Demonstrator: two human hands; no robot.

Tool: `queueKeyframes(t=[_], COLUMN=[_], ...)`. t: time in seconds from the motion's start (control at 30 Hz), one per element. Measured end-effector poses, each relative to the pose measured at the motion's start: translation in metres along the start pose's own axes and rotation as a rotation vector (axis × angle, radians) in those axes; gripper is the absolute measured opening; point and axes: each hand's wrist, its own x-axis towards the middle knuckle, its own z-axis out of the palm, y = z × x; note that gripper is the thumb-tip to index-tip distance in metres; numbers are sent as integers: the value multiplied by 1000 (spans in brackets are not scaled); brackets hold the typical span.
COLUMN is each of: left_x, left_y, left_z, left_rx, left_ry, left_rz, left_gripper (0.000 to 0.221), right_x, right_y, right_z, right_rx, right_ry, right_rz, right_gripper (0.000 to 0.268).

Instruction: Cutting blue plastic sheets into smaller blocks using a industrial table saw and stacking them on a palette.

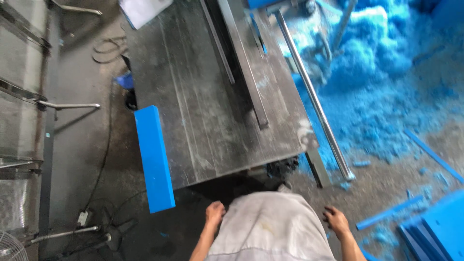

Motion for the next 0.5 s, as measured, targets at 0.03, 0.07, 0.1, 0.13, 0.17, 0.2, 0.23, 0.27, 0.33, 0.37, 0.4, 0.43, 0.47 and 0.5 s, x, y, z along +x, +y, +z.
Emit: queueKeyframes(t=[0.03, 0.07, 0.1, 0.13, 0.17, 0.2, 0.23, 0.27, 0.33, 0.37, 0.4, 0.43, 0.47, 0.5], left_x=[14, 8, 2, -7, -7, -8, -8, -7, -4, -4, -6, -9, -6, -4], left_y=[-6, 0, 6, 8, 11, 13, 15, 15, 17, 22, 24, 26, 20, 15], left_z=[2, 0, -2, -4, -6, -6, -6, -6, -6, -6, -7, -8, -8, -9], left_rx=[48, 36, 24, 19, 13, -1, -15, -14, -2, 0, 13, 27, 29, 10], left_ry=[9, 17, 2, -15, -11, -22, -34, -36, -48, -51, -59, -67, -68, -85], left_rz=[29, 43, -4, -58, -48, -84, -119, -115, -135, -129, -142, -155, -155, -140], left_gripper=[44, 44, 44, 46, 46, 44, 42, 42, 43, 43, 44, 46, 46, 46], right_x=[19, 23, 27, 26, 28, 29, 30, 28, 24, 24, 21, 17, 14, 11], right_y=[11, 9, 6, 10, 4, 1, -3, -5, -10, -14, -15, -16, -18, -21], right_z=[2, 2, 2, 1, 2, 1, 1, 2, 2, 3, 4, 6, 6, 7], right_rx=[-14, -14, -13, -12, -11, -25, -38, -35, -72, -67, -64, -61, -60, -75], right_ry=[8, 7, 5, 5, 5, 5, 5, 8, -6, -1, 5, 11, 12, 17], right_rz=[-21, -42, -19, 13, 1, 22, 44, 42, 25, 22, 30, 38, 39, 31], right_gripper=[44, 44, 44, 43, 43, 42, 41, 41, 40, 40, 40, 41, 41, 42])
